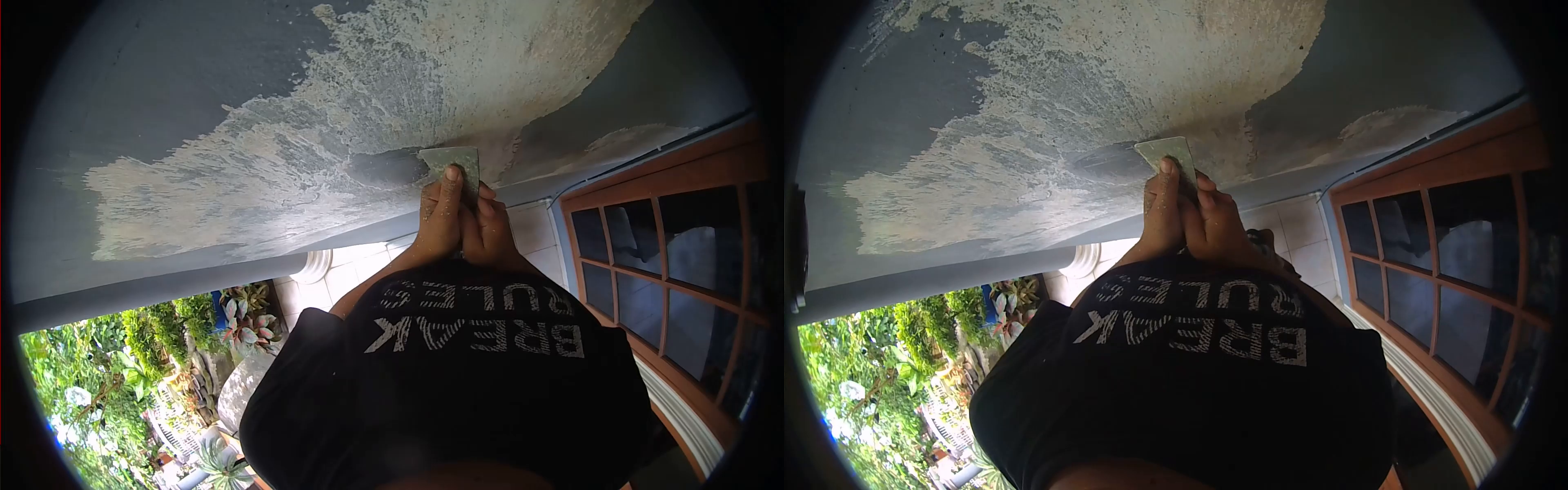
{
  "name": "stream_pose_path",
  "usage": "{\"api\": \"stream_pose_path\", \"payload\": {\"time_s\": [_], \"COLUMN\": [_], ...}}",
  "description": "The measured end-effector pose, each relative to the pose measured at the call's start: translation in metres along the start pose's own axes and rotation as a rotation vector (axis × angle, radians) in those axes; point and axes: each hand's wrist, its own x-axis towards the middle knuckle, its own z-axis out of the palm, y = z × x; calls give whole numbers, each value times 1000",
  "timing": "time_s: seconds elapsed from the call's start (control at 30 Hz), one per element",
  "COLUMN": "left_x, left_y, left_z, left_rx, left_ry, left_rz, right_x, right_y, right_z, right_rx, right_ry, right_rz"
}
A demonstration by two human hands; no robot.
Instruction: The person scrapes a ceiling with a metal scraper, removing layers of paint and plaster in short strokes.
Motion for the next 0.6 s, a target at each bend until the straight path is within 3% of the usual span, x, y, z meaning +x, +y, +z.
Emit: {"api": "stream_pose_path", "payload": {"time_s": [0.13, 0.23, 0.27, 0.37, 0.43, 0.5, 0.57, 0.6], "left_x": [2, -1, -2, 0, 3, -4, -8, -7], "left_y": [3, 16, 20, 4, 12, 32, 38, 31], "left_z": [3, 4, 6, 1, 4, 9, 15, 11], "left_rx": [5, 43, 61, 42, 117, 207, 151, 187], "left_ry": [2, -2, 0, 27, 17, 56, 80, 78], "left_rz": [54, 97, 111, -21, 45, 101, 85, 62], "right_x": [0, 11, 12, -4, 9, 10, 18, 9], "right_y": [6, -1, -10, 7, -4, -15, -22, -18], "right_z": [9, 4, 4, 4, 9, 10, 6, 4], "right_rx": [-17, 71, 176, 78, -65, -2, 250, 138], "right_ry": [100, -44, -47, -19, 112, 88, -84, -61], "right_rz": [-62, -69, 47, 24, -203, -179, 36, 6]}}
